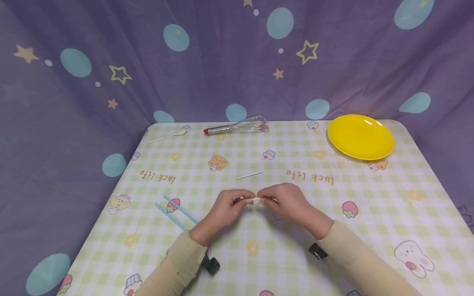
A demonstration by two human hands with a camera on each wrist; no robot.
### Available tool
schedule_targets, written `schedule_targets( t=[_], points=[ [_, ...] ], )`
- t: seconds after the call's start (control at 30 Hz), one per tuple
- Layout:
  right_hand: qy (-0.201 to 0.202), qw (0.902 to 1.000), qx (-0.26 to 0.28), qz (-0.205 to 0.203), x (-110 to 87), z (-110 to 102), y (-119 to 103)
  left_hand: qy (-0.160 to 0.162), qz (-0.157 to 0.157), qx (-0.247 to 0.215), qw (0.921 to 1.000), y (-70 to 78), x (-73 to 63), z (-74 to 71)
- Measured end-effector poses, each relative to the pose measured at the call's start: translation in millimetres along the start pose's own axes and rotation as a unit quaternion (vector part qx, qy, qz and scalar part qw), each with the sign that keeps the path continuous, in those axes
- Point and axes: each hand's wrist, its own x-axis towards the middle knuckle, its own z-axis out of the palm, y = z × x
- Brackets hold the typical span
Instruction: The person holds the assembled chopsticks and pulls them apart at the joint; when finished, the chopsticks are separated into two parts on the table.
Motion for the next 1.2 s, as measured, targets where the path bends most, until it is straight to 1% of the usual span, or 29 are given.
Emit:
schedule_targets(
  t=[0.2, 0.4, 0.5, 0.6, 0.7, 0.77, 0.83, 0.93, 1.07, 1.13, 1.2],
  points=[
    [-0.003, 1.0000, 0.004, -0.006, -0.4, -1, 2, 0.003, -0.003, 0.001, 1.0000, -0.2, 0.3, 1.4],
    [-0.005, 0.9998, 0.002, -0.020, -0.7, -3, 4, 0.007, 0.001, -0.004, 1.0000, -2.5, -0.9, 3.3],
    [0.003, 0.9997, 0.004, -0.025, -2.4, -6, 7, 0.020, 0.002, 0.000, 0.9998, -5.4, -2.5, 1.2],
    [0.018, 0.9998, 0.010, -0.005, -6.0, -10, 12, 0.039, -0.004, 0.003, 0.9992, -8.8, -4.7, -3.8],
    [0.027, 0.9987, 0.019, 0.037, -8.6, -13, 15, 0.048, -0.021, 0.001, 0.9986, -11.6, -5.9, -9.3],
    [0.026, 0.9975, 0.027, 0.061, -9.2, -14, 16, 0.045, -0.034, -0.001, 0.9984, -13.0, -5.9, -12.2],
    [0.021, 0.9965, 0.032, 0.074, -9.2, -14, 17, 0.039, -0.045, -0.003, 0.9982, -14.5, -5.3, -14.1],
    [0.012, 0.9956, 0.039, 0.084, -9.9, -14, 18, 0.033, -0.048, 0.003, 0.9983, -17.2, -3.6, -15.9],
    [-0.013, 0.9934, 0.055, 0.100, -11.9, -14, 22, 0.015, -0.050, 0.024, 0.9983, -22.2, -0.9, -17.9],
    [-0.025, 0.9925, 0.059, 0.104, -13.2, -14, 24, 0.007, -0.057, 0.030, 0.9979, -24.1, 0.5, -19.0],
    [-0.030, 0.9926, 0.061, 0.100, -14.3, -13, 26, 0.006, -0.066, 0.030, 0.9973, -25.3, 2.4, -20.0]
  ],
)
